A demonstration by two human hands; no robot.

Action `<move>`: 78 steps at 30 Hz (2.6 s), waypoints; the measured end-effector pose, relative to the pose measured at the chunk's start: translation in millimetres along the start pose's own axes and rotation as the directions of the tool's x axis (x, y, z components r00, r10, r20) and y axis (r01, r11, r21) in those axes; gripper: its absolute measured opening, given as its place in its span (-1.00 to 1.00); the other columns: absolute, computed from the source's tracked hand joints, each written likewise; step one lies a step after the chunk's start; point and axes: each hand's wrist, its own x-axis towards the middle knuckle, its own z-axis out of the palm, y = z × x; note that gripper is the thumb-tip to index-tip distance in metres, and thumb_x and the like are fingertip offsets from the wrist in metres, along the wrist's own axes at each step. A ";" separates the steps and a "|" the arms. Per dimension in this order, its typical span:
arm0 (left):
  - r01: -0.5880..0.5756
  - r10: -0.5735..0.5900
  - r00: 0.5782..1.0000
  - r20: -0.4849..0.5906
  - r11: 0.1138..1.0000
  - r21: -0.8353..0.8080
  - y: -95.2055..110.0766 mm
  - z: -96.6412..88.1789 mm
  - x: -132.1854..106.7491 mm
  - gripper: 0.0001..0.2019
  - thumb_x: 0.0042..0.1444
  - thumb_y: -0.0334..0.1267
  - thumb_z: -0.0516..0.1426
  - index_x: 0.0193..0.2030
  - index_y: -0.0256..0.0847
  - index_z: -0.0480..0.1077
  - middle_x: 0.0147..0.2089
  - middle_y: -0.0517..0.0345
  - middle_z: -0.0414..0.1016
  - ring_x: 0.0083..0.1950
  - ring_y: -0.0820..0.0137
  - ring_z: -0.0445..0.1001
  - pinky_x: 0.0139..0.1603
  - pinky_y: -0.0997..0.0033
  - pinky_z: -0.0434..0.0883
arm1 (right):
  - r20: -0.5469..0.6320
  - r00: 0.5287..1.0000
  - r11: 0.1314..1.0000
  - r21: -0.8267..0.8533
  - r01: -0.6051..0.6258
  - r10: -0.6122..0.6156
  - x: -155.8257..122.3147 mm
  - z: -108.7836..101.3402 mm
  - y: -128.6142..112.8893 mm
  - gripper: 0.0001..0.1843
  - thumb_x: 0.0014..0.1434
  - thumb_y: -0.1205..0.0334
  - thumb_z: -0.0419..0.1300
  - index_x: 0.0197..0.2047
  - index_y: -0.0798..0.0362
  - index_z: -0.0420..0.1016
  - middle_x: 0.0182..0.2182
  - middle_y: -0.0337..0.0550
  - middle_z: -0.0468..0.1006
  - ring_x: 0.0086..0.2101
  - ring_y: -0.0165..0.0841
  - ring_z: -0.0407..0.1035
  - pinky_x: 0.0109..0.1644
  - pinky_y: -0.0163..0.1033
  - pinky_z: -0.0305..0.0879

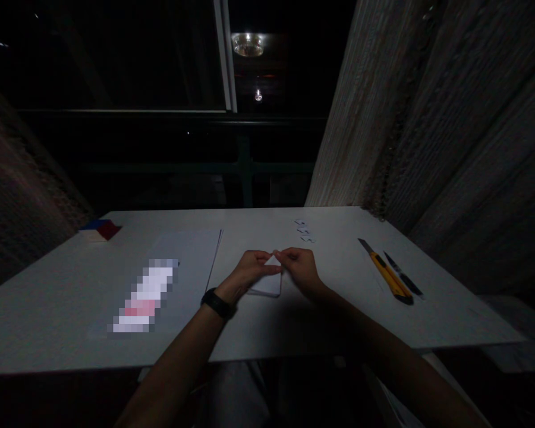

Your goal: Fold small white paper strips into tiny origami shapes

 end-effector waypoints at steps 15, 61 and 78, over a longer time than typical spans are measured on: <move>0.001 -0.001 0.999 -0.040 1.000 0.018 -1.8 0.0 1.1 -0.66 -0.50 -0.23 0.36 -0.50 -0.31 0.46 -0.53 0.23 0.43 -0.51 0.51 0.36 -0.45 0.50 0.28 | 0.028 1.000 0.999 0.033 -0.005 0.004 1.5 0.2 6.2 -0.73 -0.14 0.07 0.25 -0.53 0.16 0.51 -0.57 -0.11 0.54 -0.52 -0.35 0.39 -0.42 -0.30 0.28; 0.083 -0.083 0.997 -0.008 0.996 0.038 9.6 1.4 -4.8 -0.68 -0.51 -0.21 0.36 -0.57 -0.34 0.44 -0.60 0.23 0.38 -0.59 0.55 0.29 -0.55 0.51 0.23 | 0.024 1.000 1.000 0.019 -0.005 0.004 -1.1 -1.0 -5.5 -0.69 -0.12 0.02 0.24 -0.51 0.14 0.54 -0.52 -0.07 0.58 -0.48 -0.31 0.43 -0.38 -0.27 0.31; 0.073 -0.073 0.997 0.015 0.997 0.038 9.2 1.0 -5.7 -0.65 -0.52 -0.15 0.36 -0.59 -0.32 0.40 -0.60 0.25 0.36 -0.57 0.53 0.30 -0.52 0.50 0.23 | -0.016 1.000 1.000 0.002 -0.003 0.003 -2.5 0.1 -6.3 -0.75 -0.14 0.09 0.26 -0.53 0.13 0.53 -0.56 -0.09 0.56 -0.50 -0.32 0.41 -0.42 -0.28 0.30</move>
